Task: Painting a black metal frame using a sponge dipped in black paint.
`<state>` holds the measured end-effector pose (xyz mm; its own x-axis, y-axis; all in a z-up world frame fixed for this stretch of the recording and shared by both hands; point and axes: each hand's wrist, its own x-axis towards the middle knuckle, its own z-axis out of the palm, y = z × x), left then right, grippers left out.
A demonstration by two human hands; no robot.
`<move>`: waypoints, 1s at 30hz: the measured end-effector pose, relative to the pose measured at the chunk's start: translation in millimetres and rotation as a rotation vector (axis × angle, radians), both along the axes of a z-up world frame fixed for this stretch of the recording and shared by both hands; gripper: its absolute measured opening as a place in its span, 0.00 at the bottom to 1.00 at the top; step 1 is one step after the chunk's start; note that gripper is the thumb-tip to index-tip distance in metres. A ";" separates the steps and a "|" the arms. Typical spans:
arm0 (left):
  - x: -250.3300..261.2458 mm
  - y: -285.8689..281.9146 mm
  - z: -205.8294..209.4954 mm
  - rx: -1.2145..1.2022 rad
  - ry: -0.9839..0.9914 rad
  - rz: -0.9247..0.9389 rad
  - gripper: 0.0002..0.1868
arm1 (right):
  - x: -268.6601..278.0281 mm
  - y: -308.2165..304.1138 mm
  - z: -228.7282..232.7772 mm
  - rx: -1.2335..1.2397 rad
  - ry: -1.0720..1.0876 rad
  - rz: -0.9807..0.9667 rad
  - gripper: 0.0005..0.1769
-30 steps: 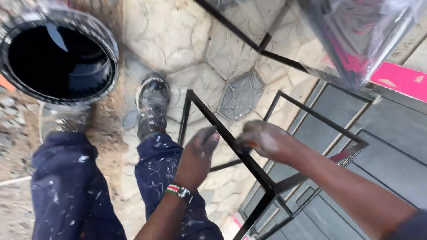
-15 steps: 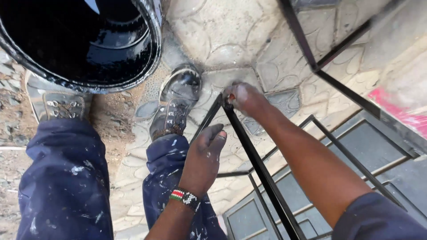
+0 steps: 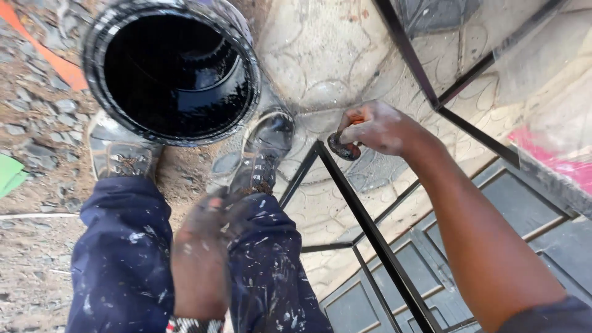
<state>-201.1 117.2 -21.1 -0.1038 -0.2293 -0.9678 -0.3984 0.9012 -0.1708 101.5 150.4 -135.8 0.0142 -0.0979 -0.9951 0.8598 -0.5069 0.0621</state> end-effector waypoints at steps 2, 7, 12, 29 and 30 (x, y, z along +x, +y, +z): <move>-28.5 -65.9 -57.0 0.154 0.160 0.122 0.21 | -21.6 19.5 23.2 0.089 0.046 -0.131 0.09; -59.3 -55.3 -58.3 0.272 0.286 0.140 0.25 | -103.7 28.0 58.1 0.316 0.464 -0.462 0.14; -83.4 -42.1 -44.9 0.279 0.200 0.299 0.32 | -214.2 -1.5 16.1 0.467 0.130 -0.826 0.09; -164.9 -33.2 -26.7 0.195 0.111 0.339 0.30 | -266.0 1.6 -154.0 1.114 -0.068 0.091 0.08; -167.1 -29.7 -26.6 0.170 0.114 0.350 0.29 | -271.1 7.8 -150.4 1.126 -0.050 0.118 0.04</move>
<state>-368.2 87.5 -47.8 -0.1568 -0.1078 -0.9817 -0.6943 0.7190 0.0319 -169.7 158.2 -286.1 0.0059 0.8576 -0.5143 0.9153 -0.2117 -0.3426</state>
